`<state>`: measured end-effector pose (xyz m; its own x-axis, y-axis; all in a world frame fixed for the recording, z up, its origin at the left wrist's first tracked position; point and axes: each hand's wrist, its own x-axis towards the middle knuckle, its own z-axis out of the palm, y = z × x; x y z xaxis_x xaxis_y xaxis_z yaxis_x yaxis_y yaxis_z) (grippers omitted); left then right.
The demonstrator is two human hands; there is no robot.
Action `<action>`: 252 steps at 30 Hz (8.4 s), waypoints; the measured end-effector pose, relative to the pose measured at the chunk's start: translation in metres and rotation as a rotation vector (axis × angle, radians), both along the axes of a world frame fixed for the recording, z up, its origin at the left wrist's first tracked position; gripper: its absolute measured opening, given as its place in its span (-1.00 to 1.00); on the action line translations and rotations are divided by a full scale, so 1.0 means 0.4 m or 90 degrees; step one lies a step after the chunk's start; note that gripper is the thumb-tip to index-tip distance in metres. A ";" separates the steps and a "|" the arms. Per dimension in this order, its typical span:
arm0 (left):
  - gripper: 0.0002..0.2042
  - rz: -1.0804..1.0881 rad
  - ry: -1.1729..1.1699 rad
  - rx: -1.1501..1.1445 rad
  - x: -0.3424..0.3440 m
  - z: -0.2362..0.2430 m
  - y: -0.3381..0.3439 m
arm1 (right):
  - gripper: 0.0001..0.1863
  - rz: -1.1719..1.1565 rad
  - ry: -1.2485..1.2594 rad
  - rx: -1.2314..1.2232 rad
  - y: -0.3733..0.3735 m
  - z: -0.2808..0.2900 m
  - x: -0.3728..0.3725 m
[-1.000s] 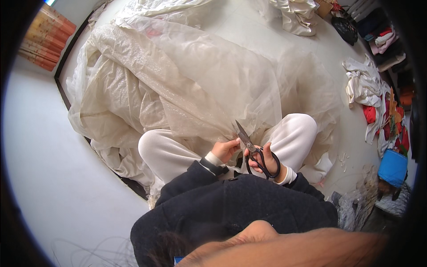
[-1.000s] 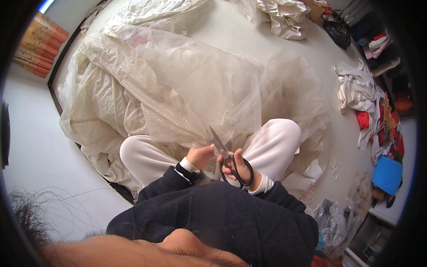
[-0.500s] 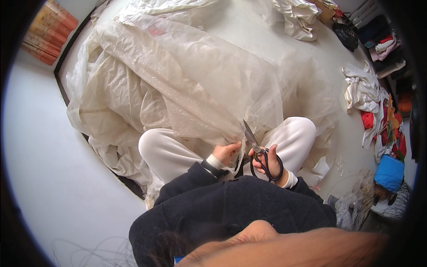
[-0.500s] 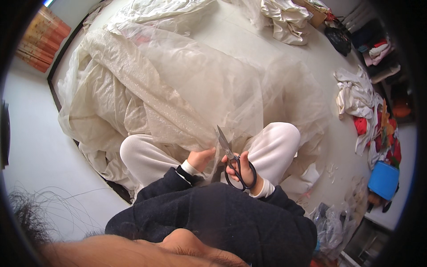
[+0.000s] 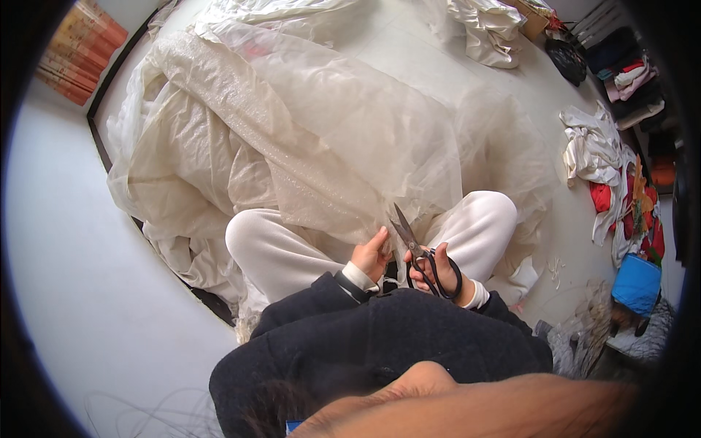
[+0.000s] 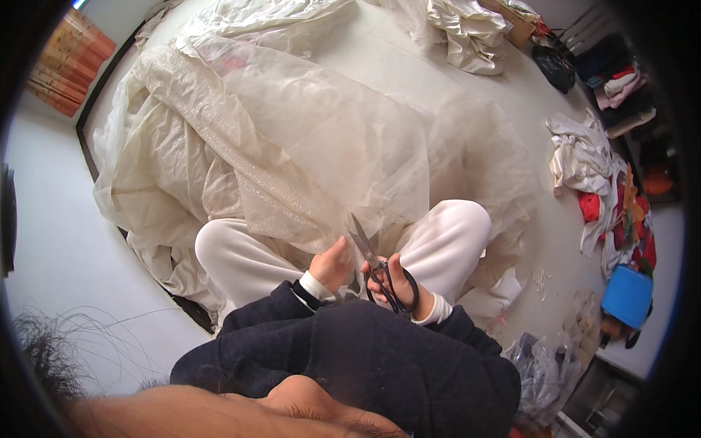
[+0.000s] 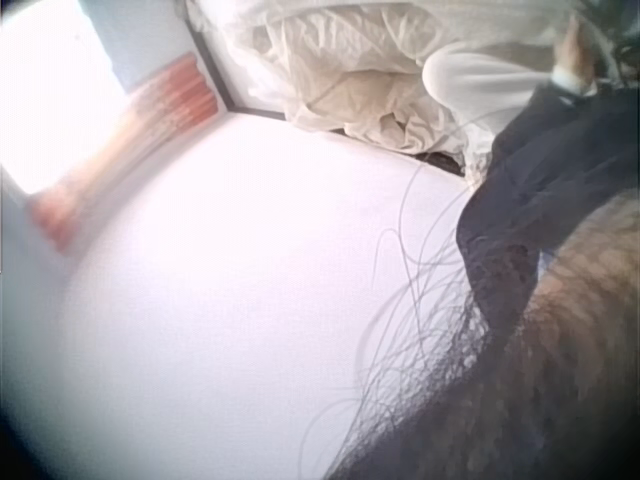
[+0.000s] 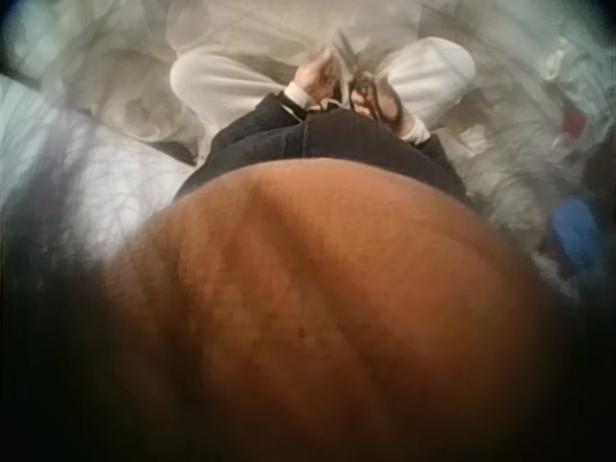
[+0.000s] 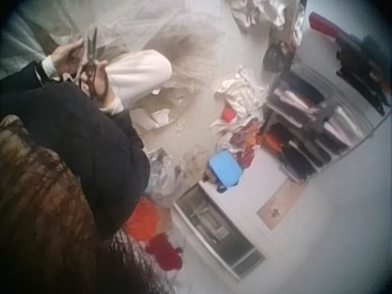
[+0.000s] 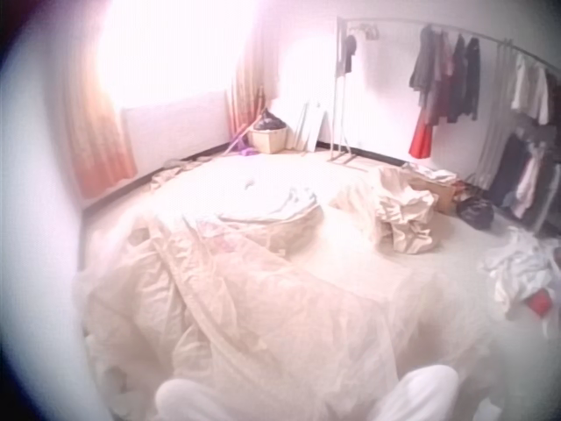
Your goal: The person sits on the floor and uses shears to cut a large piece of white fabric. They repeatedly trim the edge, reposition the fabric, and continue cutting along the perimeter.
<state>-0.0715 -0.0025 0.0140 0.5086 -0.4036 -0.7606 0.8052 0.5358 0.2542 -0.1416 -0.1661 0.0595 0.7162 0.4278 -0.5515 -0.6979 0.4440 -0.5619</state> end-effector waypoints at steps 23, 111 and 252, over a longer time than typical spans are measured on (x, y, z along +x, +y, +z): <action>-0.76 -0.167 -0.218 -0.060 -0.008 -0.057 0.027 | 0.00 -0.020 -0.070 0.031 0.002 -0.009 0.061; -0.72 0.000 -0.115 -0.182 -0.006 0.007 0.071 | 0.04 0.199 -0.040 -0.019 -0.068 0.044 0.147; -0.79 -0.201 -0.172 -0.042 -0.038 0.039 0.091 | 0.19 0.152 -0.031 0.064 0.110 0.016 0.559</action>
